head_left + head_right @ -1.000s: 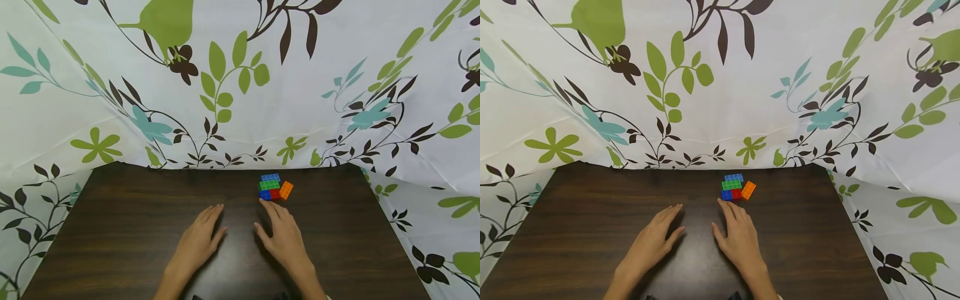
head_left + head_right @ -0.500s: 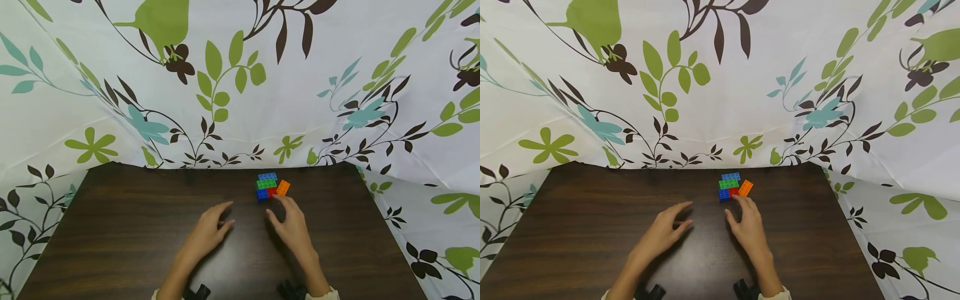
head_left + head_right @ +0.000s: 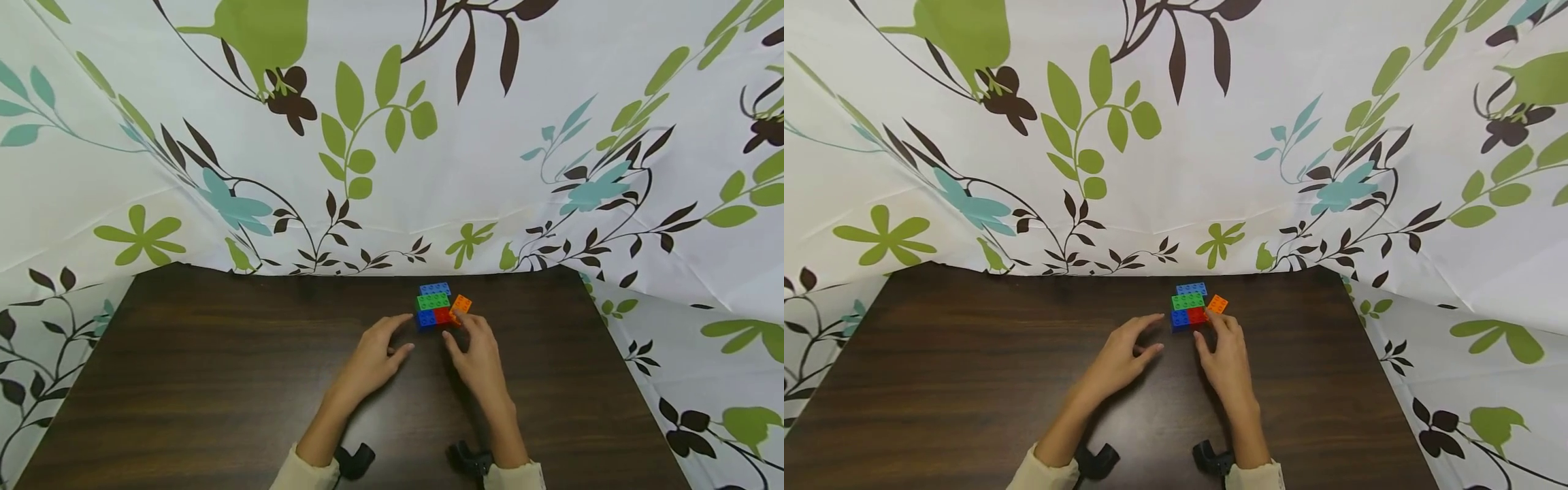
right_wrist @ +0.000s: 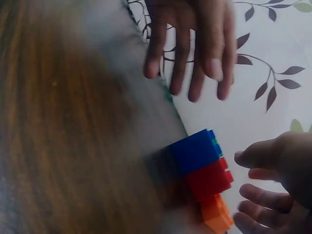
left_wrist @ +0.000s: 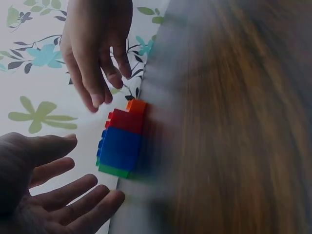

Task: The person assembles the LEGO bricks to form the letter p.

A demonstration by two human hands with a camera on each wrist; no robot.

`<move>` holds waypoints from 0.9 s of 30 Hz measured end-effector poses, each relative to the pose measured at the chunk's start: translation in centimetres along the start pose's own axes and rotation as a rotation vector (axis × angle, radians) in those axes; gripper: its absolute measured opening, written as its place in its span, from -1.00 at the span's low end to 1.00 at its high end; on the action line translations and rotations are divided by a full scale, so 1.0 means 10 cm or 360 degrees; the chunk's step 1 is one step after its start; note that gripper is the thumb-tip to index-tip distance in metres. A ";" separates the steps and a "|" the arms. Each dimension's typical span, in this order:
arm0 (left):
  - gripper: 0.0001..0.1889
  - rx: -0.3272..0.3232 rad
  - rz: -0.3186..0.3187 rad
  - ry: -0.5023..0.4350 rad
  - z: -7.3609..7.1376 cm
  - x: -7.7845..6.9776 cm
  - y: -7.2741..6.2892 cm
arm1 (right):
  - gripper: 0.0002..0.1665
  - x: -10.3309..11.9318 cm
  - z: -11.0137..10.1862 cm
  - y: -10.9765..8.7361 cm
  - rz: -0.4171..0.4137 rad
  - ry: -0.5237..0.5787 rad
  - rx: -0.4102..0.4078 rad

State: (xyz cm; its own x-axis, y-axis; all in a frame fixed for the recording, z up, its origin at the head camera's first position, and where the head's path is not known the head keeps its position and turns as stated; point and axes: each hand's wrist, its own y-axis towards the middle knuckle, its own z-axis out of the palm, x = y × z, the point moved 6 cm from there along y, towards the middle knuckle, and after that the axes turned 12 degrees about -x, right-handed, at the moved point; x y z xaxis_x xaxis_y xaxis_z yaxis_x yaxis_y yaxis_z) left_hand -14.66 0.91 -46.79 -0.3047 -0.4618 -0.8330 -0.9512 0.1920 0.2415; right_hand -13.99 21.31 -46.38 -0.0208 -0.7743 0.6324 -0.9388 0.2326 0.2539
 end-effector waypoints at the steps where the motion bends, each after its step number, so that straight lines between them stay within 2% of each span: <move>1: -0.44 0.0009 0.0002 0.0015 0.03 -0.01 0.02 | -0.38 0.00 0.01 -0.01 -0.0015 -0.0022 -0.0010; 11: -0.44 0.0048 -0.0014 0.0148 0.24 -0.03 0.15 | -0.38 -0.02 0.09 -0.04 -0.0148 -0.0184 -0.0097; 17: -0.46 0.0023 0.0041 0.0247 0.34 -0.01 0.17 | -0.38 -0.02 0.13 -0.06 -0.0198 -0.0227 -0.0108; 27: -0.59 -0.0040 0.0043 0.0209 0.33 -0.01 0.18 | -0.50 -0.04 0.10 -0.05 -0.0167 -0.0247 -0.0126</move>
State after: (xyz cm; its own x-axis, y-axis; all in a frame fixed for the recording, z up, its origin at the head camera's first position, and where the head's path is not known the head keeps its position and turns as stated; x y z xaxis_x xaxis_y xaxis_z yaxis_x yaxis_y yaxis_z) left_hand -16.18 4.17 -47.88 -0.3323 -0.5665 -0.7541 -0.9430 0.1851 0.2765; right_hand -13.89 20.94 -47.53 0.0174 -0.8768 0.4806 -0.9088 0.1865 0.3731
